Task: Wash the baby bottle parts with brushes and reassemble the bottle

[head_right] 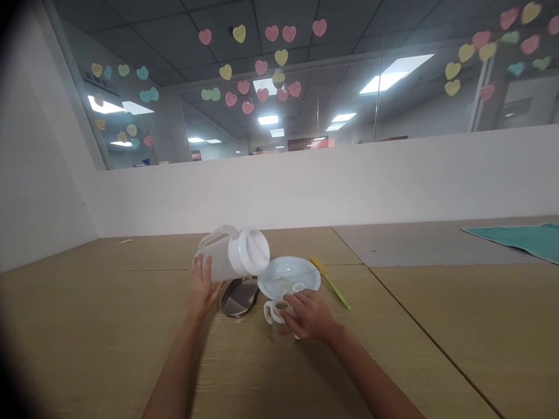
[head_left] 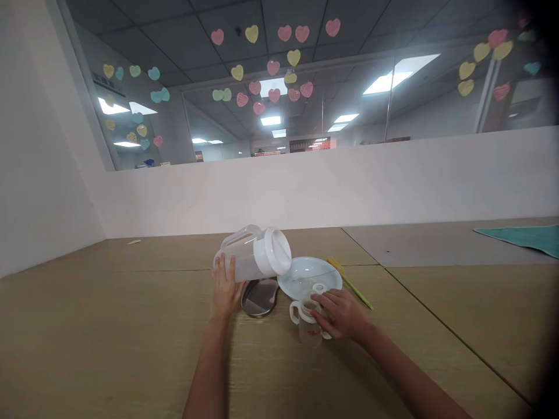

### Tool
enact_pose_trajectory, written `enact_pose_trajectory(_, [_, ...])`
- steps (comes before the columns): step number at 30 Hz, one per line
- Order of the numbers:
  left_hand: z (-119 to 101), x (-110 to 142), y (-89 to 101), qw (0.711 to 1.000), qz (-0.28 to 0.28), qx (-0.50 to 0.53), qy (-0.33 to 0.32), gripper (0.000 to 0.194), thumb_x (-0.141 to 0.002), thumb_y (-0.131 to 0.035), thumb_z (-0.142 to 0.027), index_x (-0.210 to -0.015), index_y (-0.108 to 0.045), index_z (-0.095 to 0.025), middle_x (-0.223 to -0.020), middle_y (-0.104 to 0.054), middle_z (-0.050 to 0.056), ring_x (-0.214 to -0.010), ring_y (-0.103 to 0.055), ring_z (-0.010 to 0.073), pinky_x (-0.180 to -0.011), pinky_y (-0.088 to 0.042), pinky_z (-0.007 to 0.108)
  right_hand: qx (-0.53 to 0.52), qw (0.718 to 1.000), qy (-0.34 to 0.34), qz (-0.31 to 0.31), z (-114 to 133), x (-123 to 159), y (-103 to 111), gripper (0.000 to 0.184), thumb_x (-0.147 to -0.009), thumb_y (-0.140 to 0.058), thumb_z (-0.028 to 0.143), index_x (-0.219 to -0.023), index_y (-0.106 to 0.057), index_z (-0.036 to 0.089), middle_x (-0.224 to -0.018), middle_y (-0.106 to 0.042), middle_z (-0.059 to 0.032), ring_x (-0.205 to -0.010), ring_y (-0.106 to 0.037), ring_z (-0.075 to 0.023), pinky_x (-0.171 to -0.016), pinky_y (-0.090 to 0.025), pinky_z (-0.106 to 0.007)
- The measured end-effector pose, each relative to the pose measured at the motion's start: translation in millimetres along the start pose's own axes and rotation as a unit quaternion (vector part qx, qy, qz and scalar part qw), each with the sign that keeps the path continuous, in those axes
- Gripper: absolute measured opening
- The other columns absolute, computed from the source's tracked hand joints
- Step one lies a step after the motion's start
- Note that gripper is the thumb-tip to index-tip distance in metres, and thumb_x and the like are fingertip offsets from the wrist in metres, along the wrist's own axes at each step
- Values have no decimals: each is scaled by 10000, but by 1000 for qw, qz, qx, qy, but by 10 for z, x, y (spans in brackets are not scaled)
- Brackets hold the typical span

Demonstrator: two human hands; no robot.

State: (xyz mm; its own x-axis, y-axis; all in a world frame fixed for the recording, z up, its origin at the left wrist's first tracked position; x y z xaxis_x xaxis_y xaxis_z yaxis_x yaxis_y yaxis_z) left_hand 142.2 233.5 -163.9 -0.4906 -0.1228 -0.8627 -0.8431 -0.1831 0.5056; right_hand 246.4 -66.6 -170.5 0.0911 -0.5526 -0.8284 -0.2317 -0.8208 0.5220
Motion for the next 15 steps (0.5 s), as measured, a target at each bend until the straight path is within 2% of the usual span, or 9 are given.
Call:
enact_pose_trajectory(6, [13, 10, -14, 1000, 17, 1, 0, 628, -843, -456, -399, -1372, -233, -144, -1459, -129, 160, -1350, -81, 330, -1065, -157, 560, 1, 1000, -11, 0, 18, -5, 6, 207, -826, -442, 279, -973, -537, 167, -674, -619, -46, -575, -544, -163, -532, -392, -284])
enact_pose_trajectory(10, [-6, 49, -68, 999, 6, 36, 16, 799, -794, -519, -470, -1394, -126, -116, -1446, -155, 184, -1335, -154, 332, -1061, -241, 516, -4, 1000, -27, 9, 12, 13, -7, 270, -835, -437, 289, -1043, -521, 140, -657, -617, -46, -554, -544, -152, -532, -389, -276])
enact_pose_trajectory(13, [-68, 51, -65, 995, 2, 70, 72, 963, -745, -565, -521, -1402, 8, -113, -1433, -169, 203, -1316, -221, 321, -1027, -335, 462, -3, 999, -35, 18, -4, 31, -31, 304, -844, -433, 296, -1080, -502, 117, -632, -607, -38, -526, -530, -142, -518, -382, -270])
enact_pose_trajectory(15, [-109, 35, -36, 985, 13, 102, 140, 1033, -700, -609, -538, -1401, 32, -130, -1432, -170, 201, -1314, -228, 320, -1018, -354, 446, -1, 999, -38, 19, -16, 41, -45, 316, -851, -431, 298, -1102, -487, 115, -626, -605, -35, -521, -529, -142, -519, -385, -271])
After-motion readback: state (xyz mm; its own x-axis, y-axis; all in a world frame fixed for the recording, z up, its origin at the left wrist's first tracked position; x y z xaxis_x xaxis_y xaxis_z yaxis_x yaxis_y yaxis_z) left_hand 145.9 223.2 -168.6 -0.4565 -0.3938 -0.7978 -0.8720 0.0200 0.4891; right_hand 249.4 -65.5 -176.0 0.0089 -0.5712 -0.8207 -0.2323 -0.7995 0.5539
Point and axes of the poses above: each hand's wrist, its own x-axis away from the middle knuckle, its own y-axis out of the back of the hand, z = x × y, the point moved 1 cm from there along -x, towards the middle knuckle
